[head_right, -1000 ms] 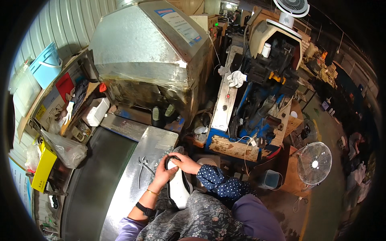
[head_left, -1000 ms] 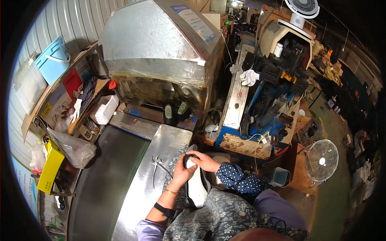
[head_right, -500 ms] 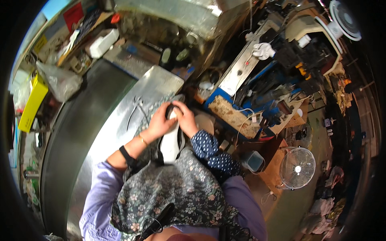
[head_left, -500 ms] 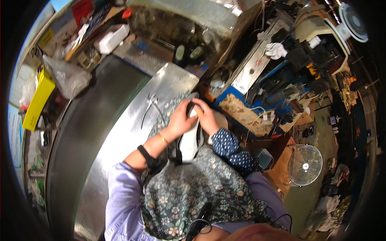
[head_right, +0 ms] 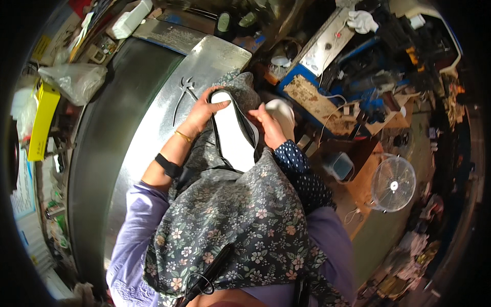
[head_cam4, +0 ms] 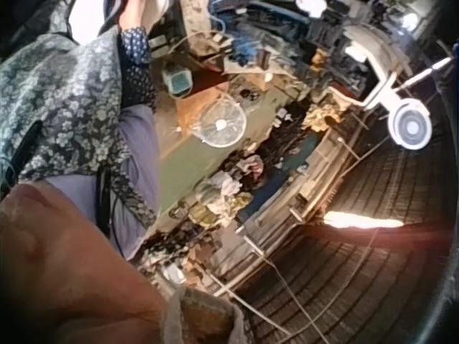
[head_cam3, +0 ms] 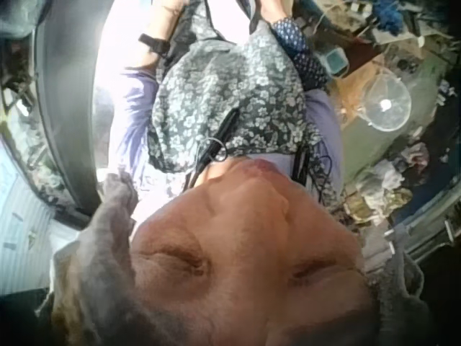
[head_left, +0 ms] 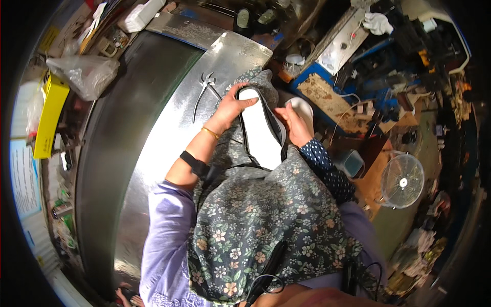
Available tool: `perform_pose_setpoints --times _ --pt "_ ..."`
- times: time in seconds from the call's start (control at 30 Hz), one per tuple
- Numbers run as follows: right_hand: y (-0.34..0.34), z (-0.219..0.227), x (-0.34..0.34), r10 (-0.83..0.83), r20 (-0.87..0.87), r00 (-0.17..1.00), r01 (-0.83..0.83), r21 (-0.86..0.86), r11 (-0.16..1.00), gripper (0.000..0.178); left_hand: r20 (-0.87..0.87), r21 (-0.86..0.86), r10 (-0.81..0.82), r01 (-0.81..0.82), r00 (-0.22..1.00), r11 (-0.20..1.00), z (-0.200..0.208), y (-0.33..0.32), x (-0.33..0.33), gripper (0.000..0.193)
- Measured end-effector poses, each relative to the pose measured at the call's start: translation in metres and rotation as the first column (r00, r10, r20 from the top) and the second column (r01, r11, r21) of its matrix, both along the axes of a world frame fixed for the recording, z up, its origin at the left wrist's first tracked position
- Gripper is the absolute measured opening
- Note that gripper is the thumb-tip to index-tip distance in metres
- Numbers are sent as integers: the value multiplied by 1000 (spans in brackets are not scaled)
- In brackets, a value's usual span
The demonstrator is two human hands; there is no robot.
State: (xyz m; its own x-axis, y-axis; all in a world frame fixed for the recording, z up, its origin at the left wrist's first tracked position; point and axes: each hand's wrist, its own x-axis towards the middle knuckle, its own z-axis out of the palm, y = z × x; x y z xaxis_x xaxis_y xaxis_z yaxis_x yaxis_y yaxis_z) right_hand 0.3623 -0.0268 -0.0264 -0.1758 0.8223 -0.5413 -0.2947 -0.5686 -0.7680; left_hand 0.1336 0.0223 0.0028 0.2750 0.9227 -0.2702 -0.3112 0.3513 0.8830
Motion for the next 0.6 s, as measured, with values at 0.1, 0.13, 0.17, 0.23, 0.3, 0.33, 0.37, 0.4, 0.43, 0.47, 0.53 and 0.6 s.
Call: perform_pose_setpoints --times 0.1,0.13,0.17,0.23,0.3,0.33,0.37,0.4,0.43,0.47,0.53,0.6 --pt "-6 -5 -20 227 164 960 -217 -73 973 60 -56 27 41 -40 998 999 -15 -12 2 58" --pt "-6 -5 -26 249 390 886 -291 51 955 65 -97 -9 58 -59 994 998 -18 -11 3 59" --pt "-5 -3 -31 309 566 765 -398 37 917 64 -70 22 77 -76 995 997 -20 -10 4 59" --pt "1 4 -38 69 918 390 -684 239 690 44 -134 -29 39 -43 990 999 -20 -4 5 60" --pt "8 13 -42 -143 981 131 -835 187 517 32 -270 -33 33 -43 962 999 -17 2 7 58" --pt "12 16 -44 -167 971 173 -841 234 489 32 -257 -29 28 -37 966 999 -16 5 9 57" --pt "16 19 -44 -157 984 86 -837 156 525 29 -235 5 41 -41 971 999 -15 7 10 57" --pt "20 20 -43 -196 979 61 -833 158 530 27 -246 -12 27 -31 969 999 -14 11 11 57" --pt "23 19 -40 -136 991 1 -809 80 583 27 -240 -1 25 -26 970 1000 -14 13 12 57" --pt "25 18 -35 -88 993 81 -804 117 583 28 -223 28 20 -14 975 999 -14 14 12 57" --pt "23 11 -20 -59 904 423 -738 381 557 45 -266 0 -30 32 963 1000 -15 14 13 57" --pt "8 4 -1 378 488 786 -451 36 892 74 -272 30 -32 42 962 999 -17 11 12 58"
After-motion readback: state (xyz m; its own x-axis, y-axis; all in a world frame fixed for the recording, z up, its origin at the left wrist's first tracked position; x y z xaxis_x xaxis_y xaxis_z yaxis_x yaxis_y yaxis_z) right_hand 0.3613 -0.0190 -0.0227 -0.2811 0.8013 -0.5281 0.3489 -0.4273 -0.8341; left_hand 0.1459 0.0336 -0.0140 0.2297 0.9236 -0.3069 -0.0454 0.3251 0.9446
